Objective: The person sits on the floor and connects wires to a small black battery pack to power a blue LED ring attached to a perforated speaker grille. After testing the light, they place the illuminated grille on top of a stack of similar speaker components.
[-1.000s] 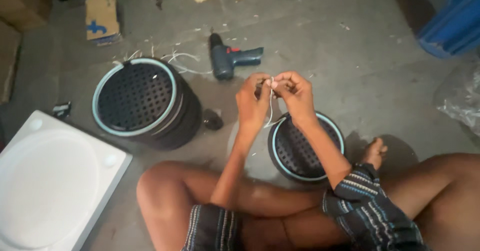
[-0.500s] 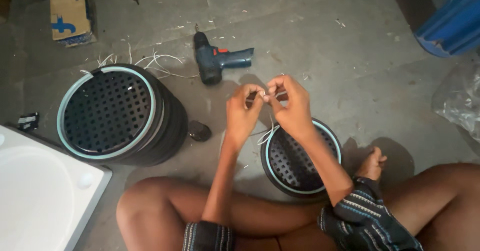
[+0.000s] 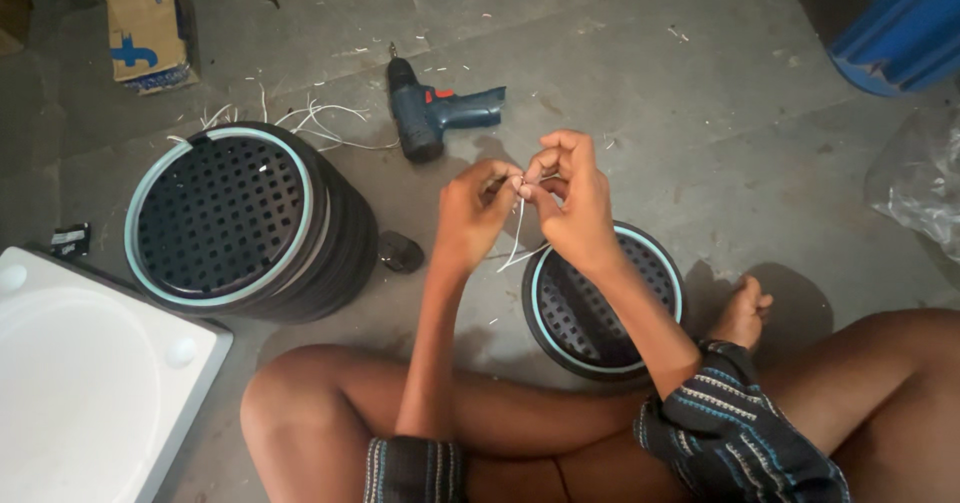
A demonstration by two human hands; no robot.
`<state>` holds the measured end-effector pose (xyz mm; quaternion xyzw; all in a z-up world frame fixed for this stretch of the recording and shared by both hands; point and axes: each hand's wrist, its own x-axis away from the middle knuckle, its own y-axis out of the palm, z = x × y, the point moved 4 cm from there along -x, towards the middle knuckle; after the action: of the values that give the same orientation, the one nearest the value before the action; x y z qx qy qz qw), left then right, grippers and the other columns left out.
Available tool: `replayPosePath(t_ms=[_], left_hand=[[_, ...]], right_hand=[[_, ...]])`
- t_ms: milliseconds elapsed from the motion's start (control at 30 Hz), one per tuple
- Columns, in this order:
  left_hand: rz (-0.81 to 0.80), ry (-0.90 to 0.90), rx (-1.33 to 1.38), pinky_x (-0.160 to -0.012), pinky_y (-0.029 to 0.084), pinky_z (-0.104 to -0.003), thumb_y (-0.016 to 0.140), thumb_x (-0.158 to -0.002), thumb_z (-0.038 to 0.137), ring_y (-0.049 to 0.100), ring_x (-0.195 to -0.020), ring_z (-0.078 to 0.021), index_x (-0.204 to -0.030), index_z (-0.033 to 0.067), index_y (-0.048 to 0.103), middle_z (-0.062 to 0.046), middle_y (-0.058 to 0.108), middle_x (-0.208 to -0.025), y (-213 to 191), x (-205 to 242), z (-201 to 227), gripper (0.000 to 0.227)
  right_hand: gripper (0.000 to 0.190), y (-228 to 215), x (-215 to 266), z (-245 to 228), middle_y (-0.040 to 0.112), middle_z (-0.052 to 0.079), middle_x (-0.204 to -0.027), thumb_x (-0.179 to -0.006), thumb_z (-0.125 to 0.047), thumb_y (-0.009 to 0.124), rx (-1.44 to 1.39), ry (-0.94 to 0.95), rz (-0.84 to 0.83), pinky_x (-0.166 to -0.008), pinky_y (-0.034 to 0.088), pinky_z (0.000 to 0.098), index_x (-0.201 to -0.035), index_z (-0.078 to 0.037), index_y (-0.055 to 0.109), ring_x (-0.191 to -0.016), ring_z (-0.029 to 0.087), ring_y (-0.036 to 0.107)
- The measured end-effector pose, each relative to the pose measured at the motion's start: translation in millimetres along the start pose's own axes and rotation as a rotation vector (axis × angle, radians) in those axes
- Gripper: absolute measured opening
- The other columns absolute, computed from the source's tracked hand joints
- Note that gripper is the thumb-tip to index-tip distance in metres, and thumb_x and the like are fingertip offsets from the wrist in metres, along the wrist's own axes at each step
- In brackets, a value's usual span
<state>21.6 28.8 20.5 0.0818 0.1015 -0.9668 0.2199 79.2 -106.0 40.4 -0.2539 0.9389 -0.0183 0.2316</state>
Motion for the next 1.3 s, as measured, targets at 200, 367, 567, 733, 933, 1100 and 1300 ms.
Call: replayPosePath(t_ms=[200,367,567,733,933,1100,1300], left_hand=[[0.003,-0.002,-0.021,-0.071,0.058,-0.027,0.068,-0.093,0.007,0.074,-0.078,-0.0111,-0.1,-0.0025,0.071,-0.008,0.077,-0.086,-3,-1,1,0.012],[0.021,0.018,-0.061,-0.069,0.057,-0.028,0.069,-0.091,0.007,0.073,-0.077,-0.0129,-0.097,-0.001,0.071,-0.008,0.076,-0.085,-4,1,7,0.011],[0.012,0.096,-0.105,-0.068,0.056,-0.028,0.068,-0.09,0.008,0.073,-0.074,-0.0134,-0.093,0.0,0.07,-0.009,0.075,-0.083,-4,7,18,0.008],[0.001,0.041,-0.183,-0.063,0.053,-0.028,0.071,-0.086,0.01,0.07,-0.069,-0.0116,-0.092,0.0012,0.073,-0.009,0.074,-0.078,-4,5,13,0.011],[-0.048,0.042,-0.113,-0.062,0.05,-0.028,0.076,-0.083,0.01,0.059,-0.069,-0.0068,-0.09,-0.0009,0.072,-0.006,0.067,-0.073,-6,5,-7,0.014],[-0.073,-0.038,0.181,-0.065,0.05,-0.025,0.066,-0.092,0.009,0.061,-0.072,-0.0045,-0.092,-0.0032,0.07,-0.001,0.069,-0.079,-4,5,-16,0.013],[-0.061,-0.078,-0.011,-0.061,0.049,-0.025,0.067,-0.09,0.008,0.06,-0.068,-0.0062,-0.089,-0.0031,0.07,-0.002,0.067,-0.073,-13,6,-10,0.011]], right_hand=[[0.055,2,-1,4,0.06,0.007,-0.1,-0.091,0.017,0.067,-0.042,0.02,-0.012,-0.083,0.06,0.026,-0.134,-0.002,0.04,-0.095,0.012,0.066],[0.057,3,0,-1,0.061,0.007,-0.099,-0.09,0.017,0.068,0.013,-0.043,-0.011,-0.082,0.059,0.0273,-0.135,-0.002,0.039,-0.093,0.013,0.066],[0.059,3,1,-7,0.06,0.008,-0.093,-0.087,0.02,0.065,0.117,-0.08,-0.033,-0.081,0.058,0.0288,-0.135,-0.001,0.039,-0.087,0.014,0.066],[0.059,3,3,-2,0.059,0.008,-0.091,-0.086,0.021,0.066,0.089,-0.082,-0.028,-0.079,0.055,0.0269,-0.135,-0.001,0.04,-0.084,0.014,0.062],[0.06,5,9,2,0.058,0.008,-0.091,-0.084,0.026,0.057,0.032,-0.083,-0.063,-0.079,0.053,0.0263,-0.136,-0.001,0.041,-0.085,0.015,0.061],[0.067,3,4,-8,0.061,0.009,-0.098,-0.088,0.021,0.064,-0.047,-0.141,-0.059,-0.087,0.057,0.0281,-0.144,-0.001,0.035,-0.091,0.016,0.065],[0.061,1,4,-29,0.064,0.011,-0.097,-0.087,0.018,0.067,0.225,-0.313,-0.138,-0.089,0.055,0.0336,-0.141,0.0,0.042,-0.092,0.021,0.068]])
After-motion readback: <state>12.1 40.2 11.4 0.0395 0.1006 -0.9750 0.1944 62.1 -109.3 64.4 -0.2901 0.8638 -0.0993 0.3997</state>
